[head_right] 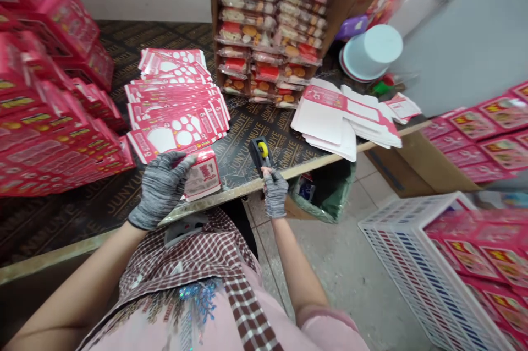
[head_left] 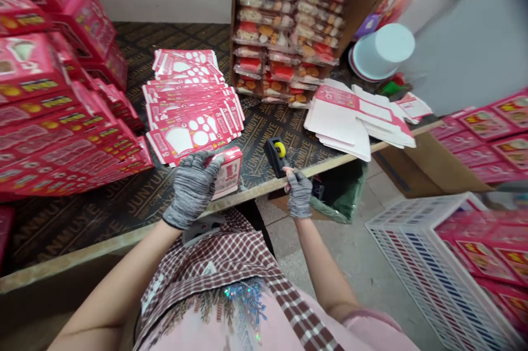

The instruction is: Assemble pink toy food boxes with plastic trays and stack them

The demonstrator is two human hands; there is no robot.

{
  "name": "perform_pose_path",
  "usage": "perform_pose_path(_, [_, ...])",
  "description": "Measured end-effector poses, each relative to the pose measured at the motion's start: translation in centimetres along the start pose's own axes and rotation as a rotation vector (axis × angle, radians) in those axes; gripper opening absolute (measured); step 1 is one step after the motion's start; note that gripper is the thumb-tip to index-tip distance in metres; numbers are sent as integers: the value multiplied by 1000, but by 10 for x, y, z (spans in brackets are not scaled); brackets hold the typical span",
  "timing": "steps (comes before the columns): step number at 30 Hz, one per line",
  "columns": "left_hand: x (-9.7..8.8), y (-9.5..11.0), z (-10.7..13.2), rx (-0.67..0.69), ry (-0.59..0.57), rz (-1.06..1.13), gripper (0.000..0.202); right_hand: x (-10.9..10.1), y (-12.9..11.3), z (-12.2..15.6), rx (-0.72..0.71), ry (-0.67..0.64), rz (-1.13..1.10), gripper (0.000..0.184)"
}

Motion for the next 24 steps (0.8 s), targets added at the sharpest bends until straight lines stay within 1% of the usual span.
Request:
perform_pose_path(1, [0, 0, 1, -10, 3, -10, 33, 10, -15, 12, 60, -81, -75, 39])
perform_pose_path(3, [-1, 0, 3, -7, 7, -20, 37, 34, -48, 37, 174, -346, -231, 40])
perform_pose_path(5, [-3, 0, 6, 16, 35, -7, 40, 56, -76, 57, 268, -580, -359, 40])
perform_pose_path(6, [-4, 0, 8, 31, 57, 5, 40, 66, -86, 64, 311, -668, -410, 41])
perform_pose_path(8, [-6, -1, 11, 64, 107, 36, 39, 82, -97, 71, 402, -783, -486, 43])
perform_pose_path(11, [-9, -3, 14, 108, 156, 103, 36, 96, -94, 72, 541, -868, -545, 43])
perform_pose_path(13, [-11, -3, 14, 127, 117, 142, 37, 100, -87, 70, 621, -900, -568, 41])
perform_pose_path(15, [-12, -2, 14, 137, 47, 117, 39, 101, -81, 69, 670, -918, -585, 39])
perform_pose_path(17, [-13, 0, 12, 148, 18, 53, 37, 101, -77, 68, 690, -926, -594, 38])
perform_pose_path(20, [-12, 3, 7, 137, 55, 2, 32, 102, -75, 69, 700, -912, -612, 34])
perform_pose_path(24, [-6, 7, 1, 103, 103, -28, 32, 104, -74, 68, 709, -880, -630, 28])
Point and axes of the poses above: each hand's wrist, its own z-axis away from the middle knuckle, its own x-axis out of the palm, y = z × x, the point moved 3 cm from there along -z, towards the middle knuckle, and after that the axes turned 15 degrees about y, right-handed, at the moved point
